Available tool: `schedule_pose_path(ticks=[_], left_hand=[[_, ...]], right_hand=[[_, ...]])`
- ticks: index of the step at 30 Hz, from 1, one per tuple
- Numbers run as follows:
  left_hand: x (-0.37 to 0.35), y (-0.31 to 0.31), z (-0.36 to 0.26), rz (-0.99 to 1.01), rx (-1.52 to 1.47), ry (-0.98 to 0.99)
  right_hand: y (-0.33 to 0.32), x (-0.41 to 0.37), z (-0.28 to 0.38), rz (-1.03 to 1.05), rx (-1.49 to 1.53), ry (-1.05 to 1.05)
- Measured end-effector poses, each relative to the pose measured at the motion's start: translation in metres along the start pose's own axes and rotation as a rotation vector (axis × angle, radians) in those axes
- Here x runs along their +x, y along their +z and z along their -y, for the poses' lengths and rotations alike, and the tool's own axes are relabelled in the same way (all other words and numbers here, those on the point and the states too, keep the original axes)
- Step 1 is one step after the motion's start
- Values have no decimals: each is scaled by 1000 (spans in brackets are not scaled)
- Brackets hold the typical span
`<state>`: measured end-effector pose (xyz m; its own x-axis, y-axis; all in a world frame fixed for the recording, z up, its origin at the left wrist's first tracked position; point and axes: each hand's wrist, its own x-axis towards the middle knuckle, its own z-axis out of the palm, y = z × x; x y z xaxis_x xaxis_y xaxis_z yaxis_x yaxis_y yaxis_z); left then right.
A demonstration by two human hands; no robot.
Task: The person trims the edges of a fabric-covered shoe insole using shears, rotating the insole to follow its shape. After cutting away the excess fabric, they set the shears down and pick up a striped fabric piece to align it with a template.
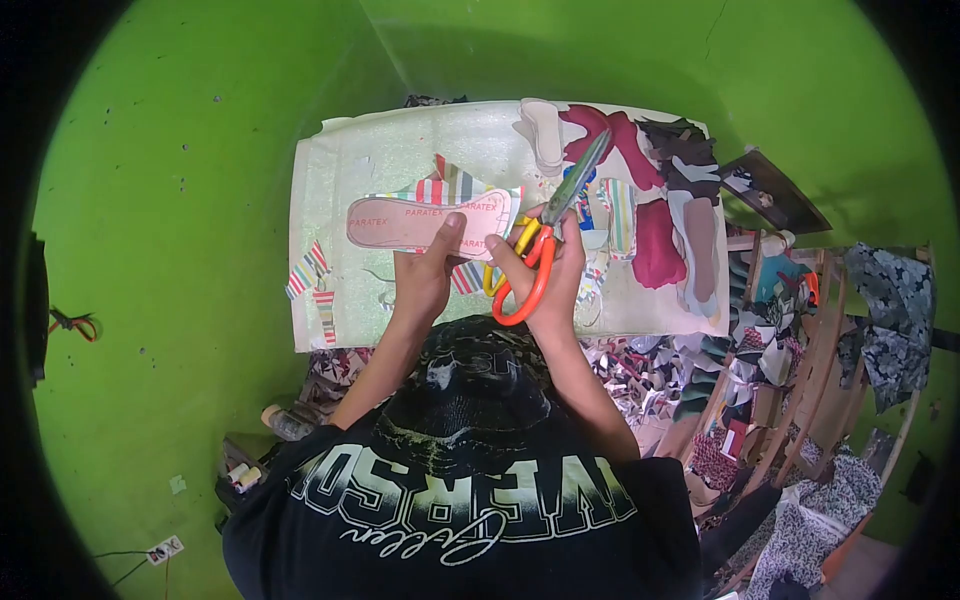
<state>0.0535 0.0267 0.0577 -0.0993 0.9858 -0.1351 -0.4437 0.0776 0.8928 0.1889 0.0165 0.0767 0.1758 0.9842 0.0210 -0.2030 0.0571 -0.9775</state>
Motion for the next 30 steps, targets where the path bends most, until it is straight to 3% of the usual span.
schedule_pose_path(ticks=[5,7,10,14,18,20,30], left_hand=[[2,-2,7,20,-50,53],[-2,3,-5,2,-142,13],[-1,5,-7,-6,-157,22],[1,3,3,-33,-48,48],[0,6,2,-40,-12,63],[-1,7,2,-56,153,169],[1,11,4,-119,130,156]], right_hand=[[-5,-7,2,32,18,13],[-21,-11,-8,99,-109,-64],[-29,-19,-13,277,-378,48],[-22,-29,1,349,-520,102],[-19,-33,-9,363,-457,41],[-19,-34,-11,364,-450,53],[-21,-32,-19,372,-369,93]])
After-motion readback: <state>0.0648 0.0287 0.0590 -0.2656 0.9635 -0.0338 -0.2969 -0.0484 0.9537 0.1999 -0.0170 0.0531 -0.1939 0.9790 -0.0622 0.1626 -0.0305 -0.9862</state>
